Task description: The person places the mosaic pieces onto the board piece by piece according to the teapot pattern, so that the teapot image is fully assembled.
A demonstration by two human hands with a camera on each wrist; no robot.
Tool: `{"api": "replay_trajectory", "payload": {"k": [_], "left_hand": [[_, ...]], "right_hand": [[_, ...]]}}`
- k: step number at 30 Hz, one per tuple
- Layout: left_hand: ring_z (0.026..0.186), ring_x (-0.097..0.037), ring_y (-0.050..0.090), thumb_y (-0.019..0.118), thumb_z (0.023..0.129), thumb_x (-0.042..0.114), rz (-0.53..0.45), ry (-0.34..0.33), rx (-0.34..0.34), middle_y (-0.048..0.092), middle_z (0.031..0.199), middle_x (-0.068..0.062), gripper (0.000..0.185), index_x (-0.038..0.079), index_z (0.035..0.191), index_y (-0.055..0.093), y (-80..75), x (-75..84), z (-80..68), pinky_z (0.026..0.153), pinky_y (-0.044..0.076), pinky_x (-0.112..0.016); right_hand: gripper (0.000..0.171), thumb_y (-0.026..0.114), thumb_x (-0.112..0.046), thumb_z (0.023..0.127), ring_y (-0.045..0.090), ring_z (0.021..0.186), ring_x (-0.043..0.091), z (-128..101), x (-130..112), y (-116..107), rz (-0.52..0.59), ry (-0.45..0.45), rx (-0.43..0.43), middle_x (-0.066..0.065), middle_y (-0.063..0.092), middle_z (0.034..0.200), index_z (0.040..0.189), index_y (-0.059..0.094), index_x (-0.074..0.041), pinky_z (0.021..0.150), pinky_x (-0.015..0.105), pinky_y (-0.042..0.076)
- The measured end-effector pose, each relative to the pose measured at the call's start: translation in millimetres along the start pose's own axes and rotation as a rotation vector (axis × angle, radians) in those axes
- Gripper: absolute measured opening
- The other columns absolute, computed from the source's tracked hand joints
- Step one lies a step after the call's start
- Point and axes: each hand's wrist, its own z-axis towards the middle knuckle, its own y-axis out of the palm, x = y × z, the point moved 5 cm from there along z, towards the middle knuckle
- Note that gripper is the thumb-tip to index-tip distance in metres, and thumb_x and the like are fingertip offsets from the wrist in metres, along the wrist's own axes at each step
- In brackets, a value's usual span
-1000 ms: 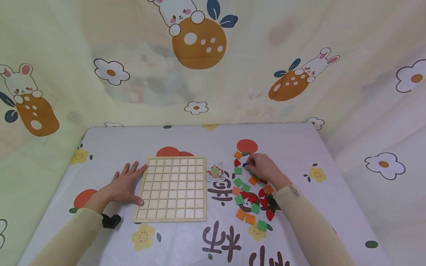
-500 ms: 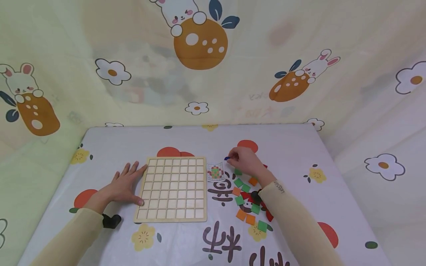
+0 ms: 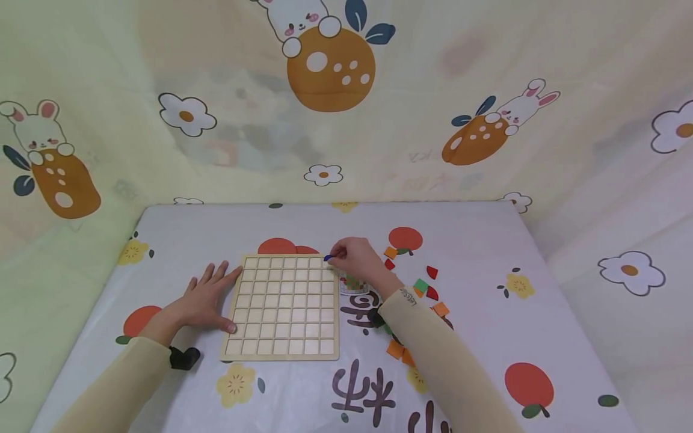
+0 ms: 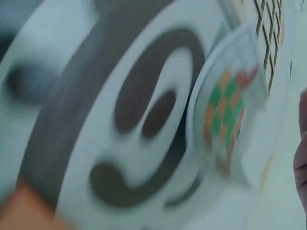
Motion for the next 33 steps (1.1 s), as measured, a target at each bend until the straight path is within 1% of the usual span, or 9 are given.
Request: {"api": "replay_trajectory", "payload": {"k": [7,12,16,19,22,27,30,33], "left_hand": [[0.142,-0.046,-0.006,0.087,0.052,0.055,-0.006,0.001,0.004,0.005,0.158,-0.02,0.127,0.017,0.153,0.019,0.1,0.4,-1.0,0.106,-0.001,-0.07],[0.142,-0.045,-0.006,0.088,0.052,0.053,-0.015,0.008,0.008,0.005,0.158,-0.02,0.127,0.017,0.153,0.019,-0.9,1.0,-2.0,0.106,-0.001,-0.07],[0.142,-0.046,-0.005,0.088,0.051,0.054,-0.023,0.024,0.019,0.005,0.158,-0.022,0.128,0.015,0.153,0.02,-3.3,1.9,-2.9,0.105,0.0,-0.072],[0.142,-0.047,-0.005,0.087,0.051,0.055,-0.026,0.022,0.017,0.005,0.158,-0.022,0.128,0.015,0.153,0.02,-3.9,2.0,-2.9,0.105,0.0,-0.072],[0.142,-0.047,-0.006,0.087,0.051,0.057,-0.022,0.021,0.015,0.004,0.158,-0.022,0.129,0.016,0.153,0.02,-3.0,1.0,-1.8,0.104,-0.001,-0.072],[0.142,-0.047,-0.005,0.086,0.05,0.058,-0.016,0.023,0.019,0.004,0.158,-0.021,0.129,0.016,0.153,0.02,-1.5,-0.8,-0.4,0.104,0.0,-0.072],[0.142,-0.047,-0.005,0.086,0.05,0.059,-0.017,0.022,0.021,0.004,0.158,-0.022,0.13,0.016,0.153,0.02,-1.6,-0.4,-0.4,0.104,0.0,-0.072],[0.142,-0.047,-0.005,0.087,0.049,0.059,-0.017,0.019,0.022,0.005,0.158,-0.022,0.13,0.016,0.153,0.021,-2.0,0.1,-0.6,0.104,0.0,-0.072]], "right_hand": [[0.017,0.073,-0.025,0.086,0.064,0.076,0.014,12.8,-9.6,15.3,0.203,0.05,0.045,0.0,0.069,0.084,0.093,0.071,-0.009,0.071,0.028,0.053],[0.018,0.073,-0.025,0.085,0.065,0.082,0.021,20.6,-14.6,22.7,0.338,0.073,0.071,0.003,0.07,0.086,0.095,0.072,-0.009,0.074,0.031,0.053],[0.019,0.074,-0.024,0.085,0.065,0.086,0.025,26.4,-16.7,29.9,0.439,0.112,0.081,0.005,0.07,0.089,0.096,0.072,-0.008,0.075,0.032,0.053],[0.018,0.074,-0.023,0.085,0.065,0.085,0.021,30.3,-17.1,36.2,0.46,0.144,0.097,0.005,0.07,0.089,0.096,0.073,-0.008,0.077,0.032,0.053],[0.017,0.074,-0.021,0.084,0.065,0.083,0.018,33.0,-18.1,41.7,0.453,0.182,0.124,0.005,0.071,0.088,0.095,0.073,-0.007,0.077,0.033,0.052],[0.018,0.075,-0.02,0.083,0.065,0.08,0.018,35.5,-20.0,49.9,0.443,0.266,0.156,0.006,0.071,0.087,0.095,0.073,-0.007,0.073,0.031,0.052],[0.016,0.074,-0.02,0.084,0.065,0.077,0.017,35.9,-21.7,55.3,0.417,0.298,0.154,0.004,0.071,0.087,0.094,0.073,-0.008,0.069,0.03,0.052],[0.013,0.073,-0.019,0.084,0.064,0.076,0.018,35.9,-25.4,60.4,0.391,0.304,0.135,0.004,0.07,0.088,0.092,0.074,-0.009,0.066,0.03,0.053]]}}
